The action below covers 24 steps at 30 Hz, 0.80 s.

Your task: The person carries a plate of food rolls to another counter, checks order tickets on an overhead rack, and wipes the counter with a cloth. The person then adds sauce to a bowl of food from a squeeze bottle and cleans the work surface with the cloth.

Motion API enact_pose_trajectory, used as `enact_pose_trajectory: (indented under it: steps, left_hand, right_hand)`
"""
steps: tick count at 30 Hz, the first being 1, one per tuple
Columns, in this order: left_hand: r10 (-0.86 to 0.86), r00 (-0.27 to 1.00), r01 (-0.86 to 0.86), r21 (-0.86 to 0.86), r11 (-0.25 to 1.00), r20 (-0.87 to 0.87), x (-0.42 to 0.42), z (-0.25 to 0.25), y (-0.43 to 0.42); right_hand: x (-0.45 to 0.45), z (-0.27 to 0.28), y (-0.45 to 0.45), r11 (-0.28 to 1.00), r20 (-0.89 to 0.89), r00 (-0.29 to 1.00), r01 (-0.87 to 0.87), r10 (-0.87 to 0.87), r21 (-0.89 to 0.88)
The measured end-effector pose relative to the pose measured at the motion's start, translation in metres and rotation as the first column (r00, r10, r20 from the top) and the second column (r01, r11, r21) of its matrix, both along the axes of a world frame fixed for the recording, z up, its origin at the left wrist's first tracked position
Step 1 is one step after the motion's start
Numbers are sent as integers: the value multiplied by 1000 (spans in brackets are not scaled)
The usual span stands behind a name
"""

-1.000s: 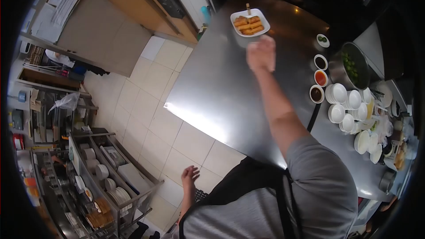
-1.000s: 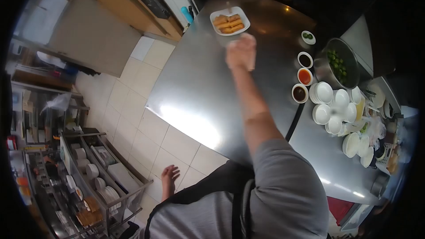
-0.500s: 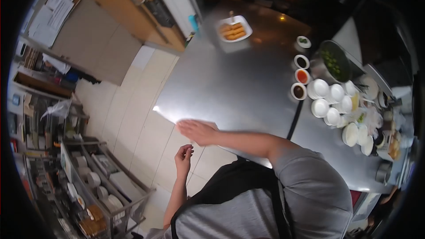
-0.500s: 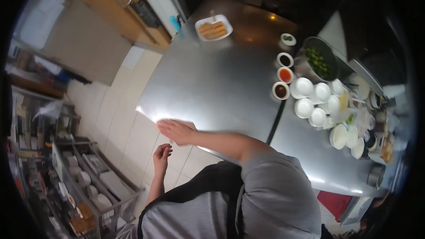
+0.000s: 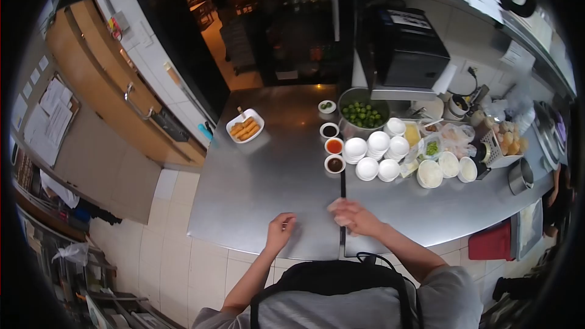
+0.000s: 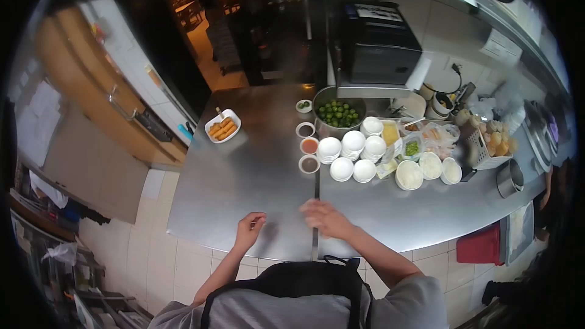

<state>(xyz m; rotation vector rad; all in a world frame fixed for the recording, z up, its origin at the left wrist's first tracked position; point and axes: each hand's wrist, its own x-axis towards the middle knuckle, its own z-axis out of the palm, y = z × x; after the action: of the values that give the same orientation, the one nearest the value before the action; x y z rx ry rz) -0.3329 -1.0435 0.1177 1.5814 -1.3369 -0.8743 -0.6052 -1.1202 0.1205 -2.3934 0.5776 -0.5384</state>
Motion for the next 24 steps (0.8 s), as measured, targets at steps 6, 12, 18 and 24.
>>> enact_pose_trajectory:
  steps: [6,12,18,24]
  left_hand:
    - [-251,968,252,-27,967,15,-94,5,-30]
    - [-409,912,408,-29,912,-15,-200,-7,-41]
    - [-403,915,402,28,915,39,-318,-24,-49]
    - [-445,881,453,-19,891,160,-423,-17,-43]
  right_hand:
    - [-21,-31,30,813,-137,802,576,-582,-81]
    - [-91,-65,73,865,-106,960,182,-259,-468]
    - [-262,-21,50,727,-41,764,593,-643,-345]
    - [-476,-27,33,309,34,376,805,-926,-506]
